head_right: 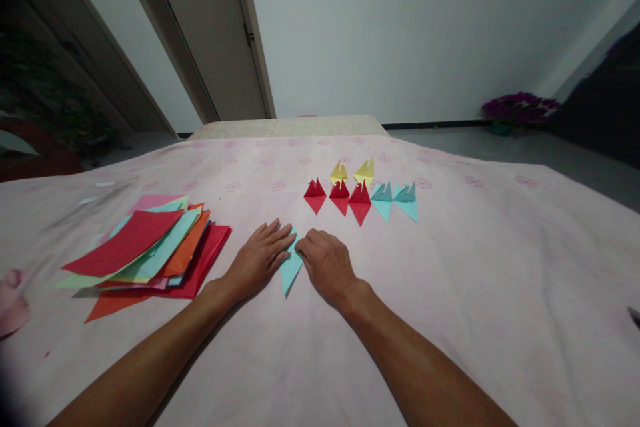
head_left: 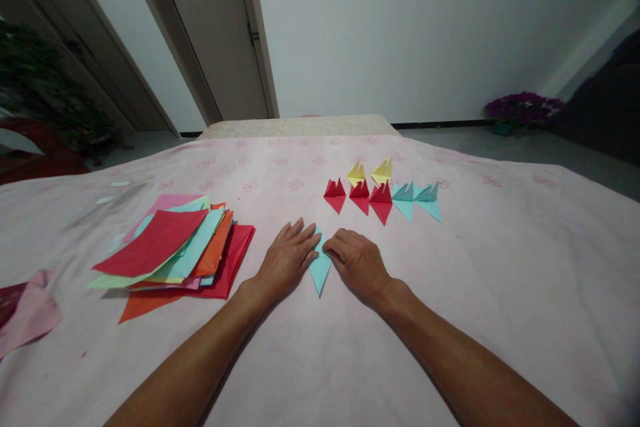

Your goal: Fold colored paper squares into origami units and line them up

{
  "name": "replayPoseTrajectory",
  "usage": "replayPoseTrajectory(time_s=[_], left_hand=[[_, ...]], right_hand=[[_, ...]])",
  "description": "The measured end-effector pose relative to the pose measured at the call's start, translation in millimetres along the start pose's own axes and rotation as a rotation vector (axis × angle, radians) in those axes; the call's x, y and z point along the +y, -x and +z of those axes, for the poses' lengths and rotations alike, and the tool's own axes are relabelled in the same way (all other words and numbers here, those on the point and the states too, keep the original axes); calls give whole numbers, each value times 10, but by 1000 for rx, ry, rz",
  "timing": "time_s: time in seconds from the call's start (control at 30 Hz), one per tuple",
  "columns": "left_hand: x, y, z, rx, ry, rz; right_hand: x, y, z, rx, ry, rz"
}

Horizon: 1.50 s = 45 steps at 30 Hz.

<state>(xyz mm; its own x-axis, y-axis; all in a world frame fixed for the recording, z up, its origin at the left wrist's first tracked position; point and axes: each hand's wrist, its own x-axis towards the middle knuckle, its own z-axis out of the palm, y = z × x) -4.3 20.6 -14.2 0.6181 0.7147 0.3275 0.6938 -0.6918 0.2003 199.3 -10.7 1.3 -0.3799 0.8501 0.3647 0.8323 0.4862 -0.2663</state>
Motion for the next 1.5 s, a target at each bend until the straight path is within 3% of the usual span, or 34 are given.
replayPoseTrajectory(time_s=[0.2, 0.5, 0.77, 1.07, 1.27, 1.5], left_hand=[[23, -1, -11, -80, -66, -50], [-30, 19, 21, -50, -53, -93], [-9, 8, -8, -84, -59, -125], [2, 4, 3, -57, -69, -130], [51, -13, -70, -137, -100, -158], [60, -32, -74, -196, -139, -168]], right_hand=[[-58, 36, -48, -50, 124, -50], [-96, 68, -52, -43, 164, -43], [-109, 68, -101, -60, 150, -229], [-66, 113, -51, -36, 94, -103], [-85, 62, -62, -91, 204, -66], [-105, 46, -53, -64, 295, 2]])
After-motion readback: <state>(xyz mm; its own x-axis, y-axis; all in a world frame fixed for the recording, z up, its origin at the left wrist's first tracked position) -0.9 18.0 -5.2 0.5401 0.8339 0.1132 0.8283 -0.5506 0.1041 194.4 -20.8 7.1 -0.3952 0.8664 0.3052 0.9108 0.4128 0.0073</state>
